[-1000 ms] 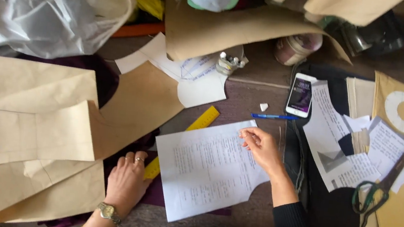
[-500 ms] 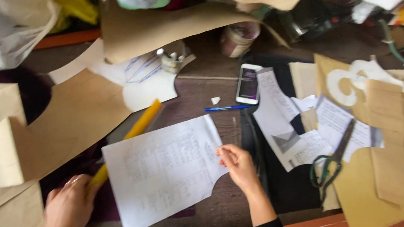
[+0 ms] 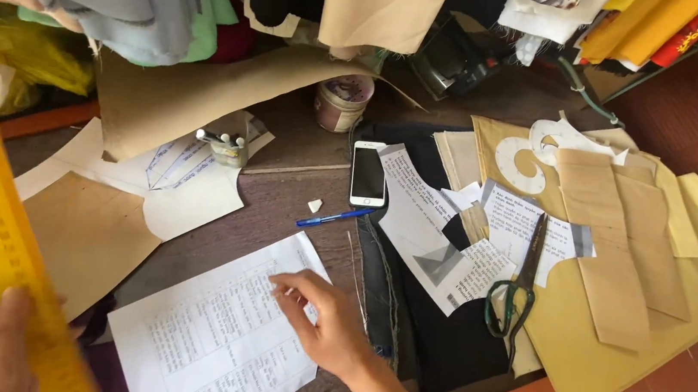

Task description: The person draws a curved line on a white sheet of paper using a blue pen, then uses scissors to cut along the drawn line to create a pattern piece. The person then handles a brown paper pattern and a printed document on the table.

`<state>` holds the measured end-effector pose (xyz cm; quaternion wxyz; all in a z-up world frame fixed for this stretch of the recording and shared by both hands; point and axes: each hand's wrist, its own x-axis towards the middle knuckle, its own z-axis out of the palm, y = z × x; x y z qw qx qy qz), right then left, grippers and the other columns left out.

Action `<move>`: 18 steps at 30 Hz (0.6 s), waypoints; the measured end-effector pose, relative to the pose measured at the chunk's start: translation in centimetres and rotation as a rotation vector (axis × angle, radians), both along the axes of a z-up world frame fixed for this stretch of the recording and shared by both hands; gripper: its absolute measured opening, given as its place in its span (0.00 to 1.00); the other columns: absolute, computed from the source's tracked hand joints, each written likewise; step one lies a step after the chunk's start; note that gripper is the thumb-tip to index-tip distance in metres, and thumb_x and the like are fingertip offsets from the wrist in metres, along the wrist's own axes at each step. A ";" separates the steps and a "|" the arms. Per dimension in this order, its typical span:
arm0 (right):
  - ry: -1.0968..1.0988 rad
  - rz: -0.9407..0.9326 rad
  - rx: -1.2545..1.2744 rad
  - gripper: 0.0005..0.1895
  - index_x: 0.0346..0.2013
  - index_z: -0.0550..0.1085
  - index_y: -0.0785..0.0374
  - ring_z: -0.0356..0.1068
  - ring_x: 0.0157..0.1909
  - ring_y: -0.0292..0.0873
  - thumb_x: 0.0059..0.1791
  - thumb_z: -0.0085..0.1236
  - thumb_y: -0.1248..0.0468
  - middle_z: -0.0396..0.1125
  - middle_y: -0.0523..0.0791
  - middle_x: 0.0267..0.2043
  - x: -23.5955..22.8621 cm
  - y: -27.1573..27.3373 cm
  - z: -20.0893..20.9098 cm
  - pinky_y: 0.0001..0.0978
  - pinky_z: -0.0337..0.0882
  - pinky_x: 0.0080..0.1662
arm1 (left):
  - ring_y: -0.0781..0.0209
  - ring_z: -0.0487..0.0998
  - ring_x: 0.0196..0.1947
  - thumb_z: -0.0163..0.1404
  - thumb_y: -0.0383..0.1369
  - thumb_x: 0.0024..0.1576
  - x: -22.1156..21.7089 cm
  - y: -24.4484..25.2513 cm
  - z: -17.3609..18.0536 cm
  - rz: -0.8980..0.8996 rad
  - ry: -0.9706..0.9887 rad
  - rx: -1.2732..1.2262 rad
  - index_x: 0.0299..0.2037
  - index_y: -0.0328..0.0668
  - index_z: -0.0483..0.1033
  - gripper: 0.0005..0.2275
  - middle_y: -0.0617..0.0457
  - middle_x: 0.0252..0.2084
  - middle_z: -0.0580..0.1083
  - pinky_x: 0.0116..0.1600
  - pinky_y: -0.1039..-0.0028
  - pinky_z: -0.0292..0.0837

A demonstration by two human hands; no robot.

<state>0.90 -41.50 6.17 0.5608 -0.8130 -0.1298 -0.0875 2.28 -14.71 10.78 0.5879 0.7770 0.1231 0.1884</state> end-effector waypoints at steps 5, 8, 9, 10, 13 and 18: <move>0.115 -0.282 -0.363 0.30 0.55 0.69 0.63 0.66 0.58 0.46 0.54 0.27 0.46 0.69 0.48 0.54 4.1 -7.1 -5.1 0.38 0.63 0.58 | 0.40 0.76 0.38 0.36 0.19 0.67 2.0 -3.3 0.5 -0.220 -0.108 -0.256 0.49 0.33 0.49 0.08 0.25 0.43 0.69 0.46 0.58 0.76; 0.176 -0.435 -0.765 0.20 0.57 0.67 0.60 0.51 0.68 0.53 0.54 0.34 0.60 0.63 0.44 0.61 6.2 -11.8 -8.5 0.52 0.51 0.66 | 0.45 0.78 0.39 0.41 0.21 0.63 2.1 -5.0 -0.1 -0.147 0.031 -0.406 0.50 0.41 0.54 0.10 0.38 0.46 0.71 0.27 0.62 0.75; 0.126 -0.411 -0.847 0.19 0.57 0.67 0.60 0.49 0.69 0.54 0.54 0.37 0.61 0.63 0.45 0.61 6.6 -12.6 -8.9 0.51 0.52 0.63 | 0.44 0.79 0.41 0.42 0.21 0.62 2.3 -5.4 0.0 -0.141 0.170 -0.360 0.46 0.36 0.54 0.08 0.36 0.47 0.73 0.31 0.59 0.77; 0.076 -0.386 -0.929 0.18 0.57 0.67 0.60 0.46 0.71 0.55 0.53 0.40 0.62 0.64 0.45 0.61 7.1 -13.3 -9.2 0.50 0.54 0.61 | 0.42 0.80 0.42 0.42 0.20 0.60 2.5 -5.8 0.2 -0.136 0.307 -0.313 0.41 0.32 0.55 0.07 0.33 0.48 0.75 0.34 0.56 0.79; 0.127 -0.332 -0.961 0.19 0.58 0.65 0.60 0.44 0.72 0.55 0.54 0.38 0.61 0.61 0.44 0.63 7.8 -13.2 -8.8 0.60 0.52 0.61 | 0.41 0.79 0.40 0.43 0.19 0.60 2.9 -6.9 -0.6 -0.062 0.385 -0.353 0.42 0.29 0.57 0.07 0.31 0.46 0.75 0.32 0.52 0.78; 0.089 -0.306 -0.999 0.18 0.57 0.66 0.60 0.48 0.70 0.53 0.53 0.39 0.61 0.62 0.42 0.63 8.3 -13.1 -9.1 0.57 0.53 0.61 | 0.40 0.78 0.45 0.45 0.20 0.60 5.3 -7.5 -0.1 0.055 0.666 -0.368 0.45 0.32 0.57 0.09 0.36 0.49 0.74 0.42 0.49 0.76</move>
